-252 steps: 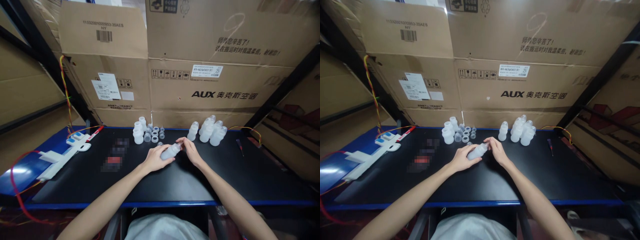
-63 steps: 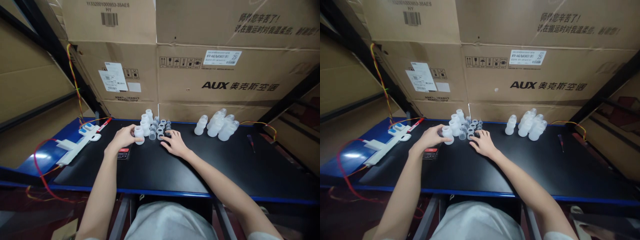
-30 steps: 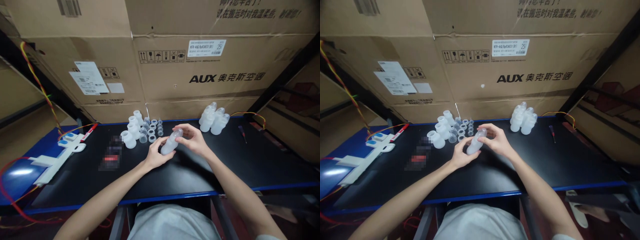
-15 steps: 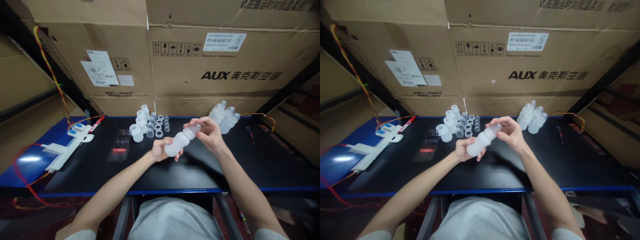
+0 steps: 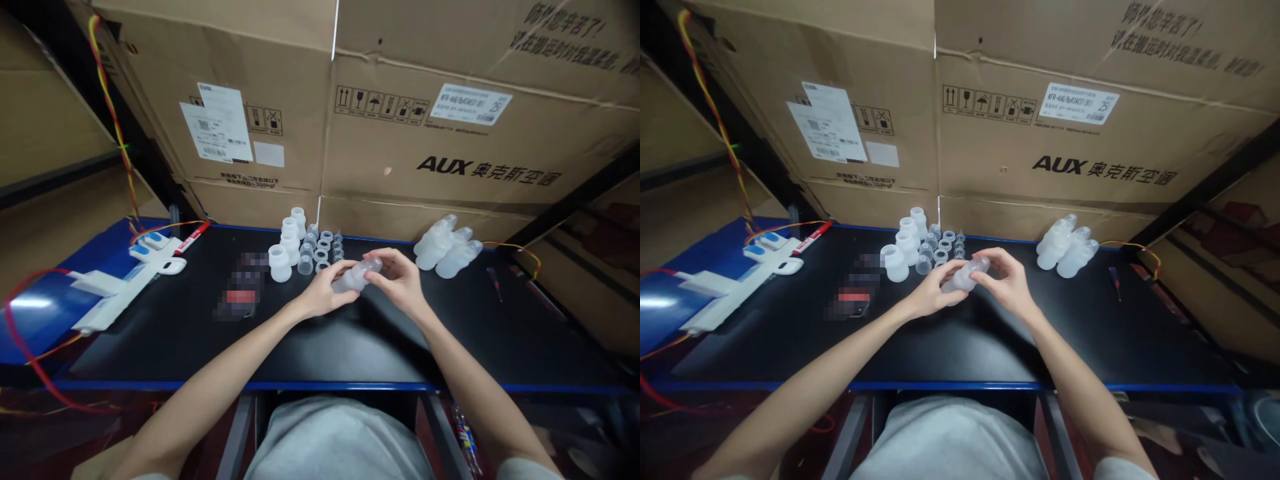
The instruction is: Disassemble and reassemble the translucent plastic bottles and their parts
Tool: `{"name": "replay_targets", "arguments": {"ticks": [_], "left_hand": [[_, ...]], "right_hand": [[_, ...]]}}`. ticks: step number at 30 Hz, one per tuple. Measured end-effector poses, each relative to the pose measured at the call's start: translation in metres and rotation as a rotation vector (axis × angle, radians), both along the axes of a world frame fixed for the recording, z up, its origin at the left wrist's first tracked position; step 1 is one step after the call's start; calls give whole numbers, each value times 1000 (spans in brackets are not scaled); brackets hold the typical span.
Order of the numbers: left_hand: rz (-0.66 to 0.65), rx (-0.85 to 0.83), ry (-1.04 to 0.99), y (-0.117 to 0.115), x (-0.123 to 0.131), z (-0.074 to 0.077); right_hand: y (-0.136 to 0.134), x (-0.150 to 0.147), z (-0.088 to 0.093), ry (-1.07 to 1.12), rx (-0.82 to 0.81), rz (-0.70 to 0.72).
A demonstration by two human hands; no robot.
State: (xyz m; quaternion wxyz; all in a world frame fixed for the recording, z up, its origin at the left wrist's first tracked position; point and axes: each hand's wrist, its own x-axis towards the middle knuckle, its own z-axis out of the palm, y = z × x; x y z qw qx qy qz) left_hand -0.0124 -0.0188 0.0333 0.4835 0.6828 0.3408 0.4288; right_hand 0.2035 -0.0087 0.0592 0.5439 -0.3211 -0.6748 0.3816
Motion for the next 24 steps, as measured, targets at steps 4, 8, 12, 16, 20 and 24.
{"name": "replay_targets", "arguments": {"ticks": [4,8,12,16,20,24], "left_hand": [[229,205,319,-13,19,-9],[291,273,412,-16,36,-20],[185,293,354,-15,50,-21],[131,365,234,-16,47,-22],[216,387,167,-6,25,-24],[331,391,93,2,13,-24]], "right_hand": [[-16,-20,-12,28,-5,3],[-27,-41,-12,131,-76,-108],[-26,-47,2,354,-135,-100],[-23,12,51,445,8,-156],[-5,102,103,495,319,-292],[24,103,74,273,270,-265]]}}
